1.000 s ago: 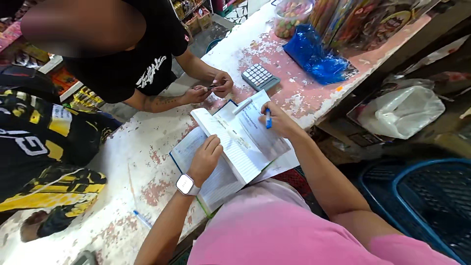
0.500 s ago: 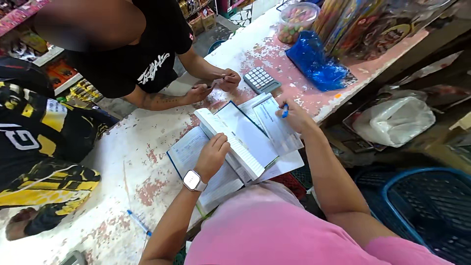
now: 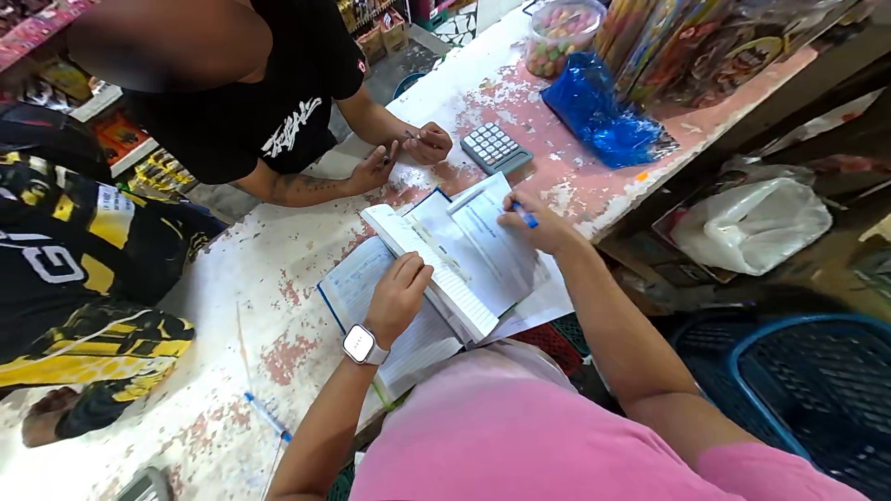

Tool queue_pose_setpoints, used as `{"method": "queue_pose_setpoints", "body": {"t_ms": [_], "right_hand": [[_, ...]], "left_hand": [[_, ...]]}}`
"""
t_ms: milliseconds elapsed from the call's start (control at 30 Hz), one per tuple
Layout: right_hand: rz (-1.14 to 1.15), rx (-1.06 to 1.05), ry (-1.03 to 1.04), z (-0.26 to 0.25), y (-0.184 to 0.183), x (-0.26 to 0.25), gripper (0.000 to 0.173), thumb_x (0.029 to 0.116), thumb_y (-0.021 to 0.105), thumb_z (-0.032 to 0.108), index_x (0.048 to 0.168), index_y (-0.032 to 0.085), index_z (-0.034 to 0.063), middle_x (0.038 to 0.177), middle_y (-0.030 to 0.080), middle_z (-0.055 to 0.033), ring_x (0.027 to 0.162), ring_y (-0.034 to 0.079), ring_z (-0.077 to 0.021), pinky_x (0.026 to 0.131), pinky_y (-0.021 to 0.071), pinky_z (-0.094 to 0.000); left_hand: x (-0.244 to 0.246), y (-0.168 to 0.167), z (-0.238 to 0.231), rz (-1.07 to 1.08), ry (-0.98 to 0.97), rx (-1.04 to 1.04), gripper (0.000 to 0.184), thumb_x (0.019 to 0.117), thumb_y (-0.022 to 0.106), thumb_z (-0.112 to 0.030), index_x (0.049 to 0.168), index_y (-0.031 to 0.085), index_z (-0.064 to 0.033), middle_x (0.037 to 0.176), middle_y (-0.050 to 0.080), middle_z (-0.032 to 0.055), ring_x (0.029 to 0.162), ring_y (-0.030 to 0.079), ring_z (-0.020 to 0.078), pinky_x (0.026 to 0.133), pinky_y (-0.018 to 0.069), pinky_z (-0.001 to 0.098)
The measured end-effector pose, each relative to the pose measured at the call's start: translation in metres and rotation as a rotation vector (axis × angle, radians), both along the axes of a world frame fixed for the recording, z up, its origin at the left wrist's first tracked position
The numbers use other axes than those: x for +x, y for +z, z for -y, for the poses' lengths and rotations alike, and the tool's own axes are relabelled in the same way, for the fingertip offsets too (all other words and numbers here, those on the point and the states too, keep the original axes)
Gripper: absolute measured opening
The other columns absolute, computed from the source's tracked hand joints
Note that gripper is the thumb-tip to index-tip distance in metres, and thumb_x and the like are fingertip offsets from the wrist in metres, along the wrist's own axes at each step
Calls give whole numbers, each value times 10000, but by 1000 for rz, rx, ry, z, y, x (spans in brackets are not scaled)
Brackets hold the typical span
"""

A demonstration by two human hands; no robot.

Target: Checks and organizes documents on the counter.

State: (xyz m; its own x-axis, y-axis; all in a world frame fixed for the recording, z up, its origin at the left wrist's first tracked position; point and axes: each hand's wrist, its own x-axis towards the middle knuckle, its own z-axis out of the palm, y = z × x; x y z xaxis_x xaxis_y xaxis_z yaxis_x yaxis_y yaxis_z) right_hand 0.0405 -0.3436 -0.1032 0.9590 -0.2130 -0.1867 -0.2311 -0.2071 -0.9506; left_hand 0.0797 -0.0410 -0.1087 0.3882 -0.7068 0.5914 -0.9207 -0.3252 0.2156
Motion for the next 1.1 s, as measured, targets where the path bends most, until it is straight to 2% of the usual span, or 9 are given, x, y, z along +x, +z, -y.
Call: {"method": "queue_pose_setpoints", "body": {"t_ms": [133, 267, 533, 667, 767, 833, 967, 1033, 1100], "right_hand": [[15, 13, 148, -40, -14, 45, 187, 972, 591, -6, 1142, 519, -30, 965, 551, -154, 819, 550, -214, 733, 493, -404], [-36, -126, 222, -68, -38, 87, 266, 961, 597, -54, 1217, 525, -70, 1053, 617, -278, 894, 626, -363, 802, 520, -530], [-49, -268, 183, -74, -45, 103, 339, 939, 683, 5, 1228, 528, -80, 1070, 633, -291, 953, 643, -406, 850, 519, -567], [88, -147, 66, -61, -44, 90, 379, 1027, 645, 205, 1228, 522, -93, 1200, 669, -256, 1083, 666, -335, 959, 520, -501], [17, 74, 64, -46, -23, 71, 417, 1105, 457, 345, 1308, 459, -19, 1165, 668, -177, 946, 690, -194, 845, 570, -384], [-67, 105, 96, -31, -17, 60, 448, 1092, 449, 424, 1312, 465, 33, 1084, 631, -139, 859, 623, -169, 775, 532, -369], [-115, -228, 166, -10, -14, 42, 447, 1030, 639, 253, 1261, 487, -99, 1116, 647, -267, 971, 662, -316, 892, 535, -501], [-87, -330, 159, -9, -14, 31, 465, 1029, 644, 272, 1261, 509, -108, 1153, 662, -272, 1004, 664, -326, 914, 522, -503], [13, -378, 119, -15, -16, 23, 455, 1053, 586, 283, 1257, 526, -120, 1100, 677, -270, 971, 686, -325, 893, 543, -487]], "left_hand": [[-3, -1, -3, 7, 20, -18, 178, 908, 606, 58, 1010, 744, 11, 1055, 720, 209, 1101, 694, 352, 968, 566, 388], [-5, 0, -2, -4, 34, -29, 178, 901, 615, 64, 1011, 747, 18, 1063, 723, 220, 1099, 697, 366, 967, 571, 414], [-2, 1, 15, -27, 4, -46, 171, 902, 612, 78, 992, 748, 26, 1044, 726, 214, 1099, 698, 368, 975, 568, 415], [1, -2, 31, -55, -2, -40, 182, 920, 605, 71, 1026, 746, 25, 1081, 723, 218, 1134, 686, 374, 986, 563, 422], [-2, -2, 43, -134, 17, -55, 275, 956, 577, 42, 1193, 713, 15, 1283, 657, 256, 1296, 584, 422, 1072, 508, 474], [-3, 3, 43, -180, 43, -89, 289, 972, 580, 5, 1236, 697, 6, 1385, 597, 258, 1374, 509, 425, 1137, 442, 498], [7, 49, 17, -164, 159, -253, 222, 937, 644, -27, 1130, 723, 51, 1356, 605, 264, 1301, 583, 354, 1096, 486, 429], [12, 104, -9, -99, 219, -399, 200, 947, 646, -33, 1108, 709, 66, 1314, 631, 235, 1231, 625, 263, 1051, 513, 366], [10, 169, -44, 1, 226, -557, 195, 1013, 605, -104, 1155, 691, -3, 1322, 633, 111, 1256, 592, 163, 1065, 499, 334]]}}
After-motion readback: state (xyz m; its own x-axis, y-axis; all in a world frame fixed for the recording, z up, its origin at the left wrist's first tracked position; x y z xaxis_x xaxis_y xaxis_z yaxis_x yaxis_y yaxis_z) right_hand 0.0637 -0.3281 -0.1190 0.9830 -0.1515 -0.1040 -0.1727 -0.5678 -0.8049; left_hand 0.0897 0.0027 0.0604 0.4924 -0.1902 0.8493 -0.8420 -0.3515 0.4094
